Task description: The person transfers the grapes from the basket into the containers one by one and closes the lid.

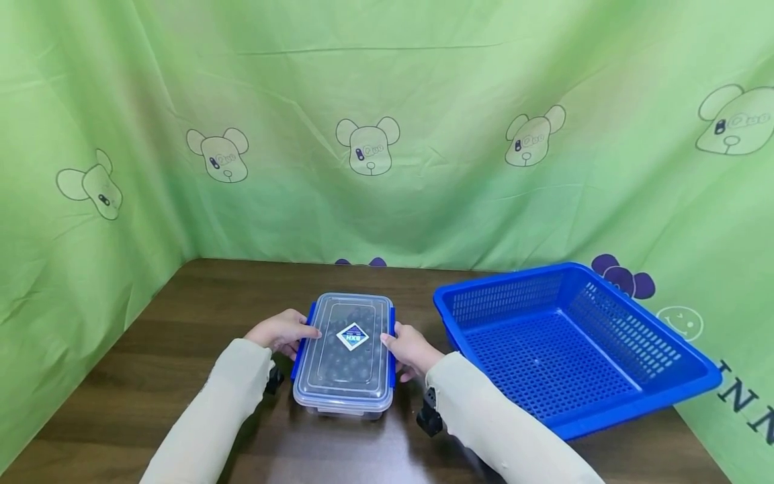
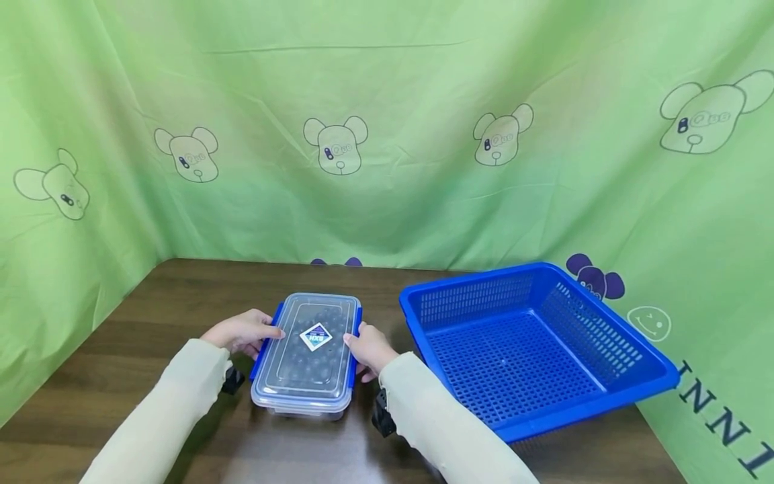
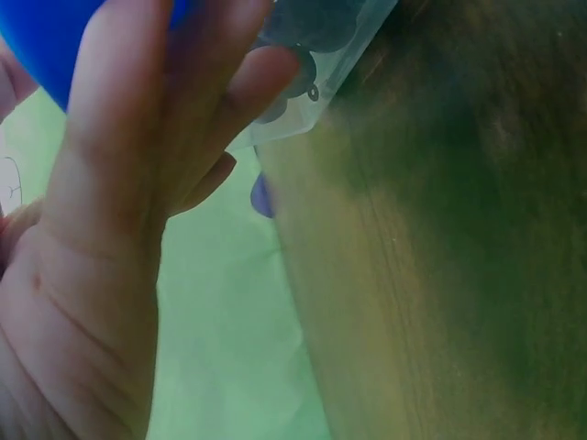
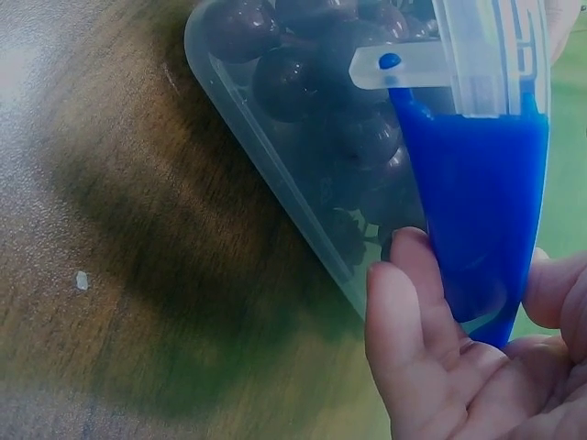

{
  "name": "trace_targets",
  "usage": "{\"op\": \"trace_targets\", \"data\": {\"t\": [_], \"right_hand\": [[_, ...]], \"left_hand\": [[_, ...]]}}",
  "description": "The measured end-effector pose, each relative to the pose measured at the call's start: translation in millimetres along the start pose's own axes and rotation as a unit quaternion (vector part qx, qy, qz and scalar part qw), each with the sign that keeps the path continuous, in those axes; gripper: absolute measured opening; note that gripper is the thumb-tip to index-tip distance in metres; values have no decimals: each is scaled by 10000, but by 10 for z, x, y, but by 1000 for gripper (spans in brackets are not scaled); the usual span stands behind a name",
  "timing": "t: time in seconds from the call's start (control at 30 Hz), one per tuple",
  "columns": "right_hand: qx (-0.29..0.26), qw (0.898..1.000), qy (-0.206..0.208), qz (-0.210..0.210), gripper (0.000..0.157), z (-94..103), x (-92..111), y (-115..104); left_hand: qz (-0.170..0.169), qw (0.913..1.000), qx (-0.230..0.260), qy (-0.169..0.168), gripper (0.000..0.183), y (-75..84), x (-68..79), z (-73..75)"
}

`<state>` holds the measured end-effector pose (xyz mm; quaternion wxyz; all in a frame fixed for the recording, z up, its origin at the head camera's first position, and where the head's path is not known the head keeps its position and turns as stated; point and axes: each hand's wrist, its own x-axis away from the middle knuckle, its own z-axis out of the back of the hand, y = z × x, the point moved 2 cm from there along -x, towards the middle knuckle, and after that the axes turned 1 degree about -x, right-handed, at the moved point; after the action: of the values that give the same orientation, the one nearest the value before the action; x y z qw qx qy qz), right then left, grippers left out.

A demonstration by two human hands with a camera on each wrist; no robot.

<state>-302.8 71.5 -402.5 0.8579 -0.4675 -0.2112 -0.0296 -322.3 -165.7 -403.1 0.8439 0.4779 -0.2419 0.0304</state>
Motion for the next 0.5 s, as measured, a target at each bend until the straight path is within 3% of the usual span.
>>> {"op": "trace_targets", "data": {"t": [0.27,0.5], "right_hand": [[1,10000,-4,25,57,-2,-13,-3],[-21,10000,35,39,57,-4,-18,5]], "left_hand": [[-105,9999,-32,133,19,-19,-18,-15],[-102,9999,-18,32,21,6,-2,-11]]}}
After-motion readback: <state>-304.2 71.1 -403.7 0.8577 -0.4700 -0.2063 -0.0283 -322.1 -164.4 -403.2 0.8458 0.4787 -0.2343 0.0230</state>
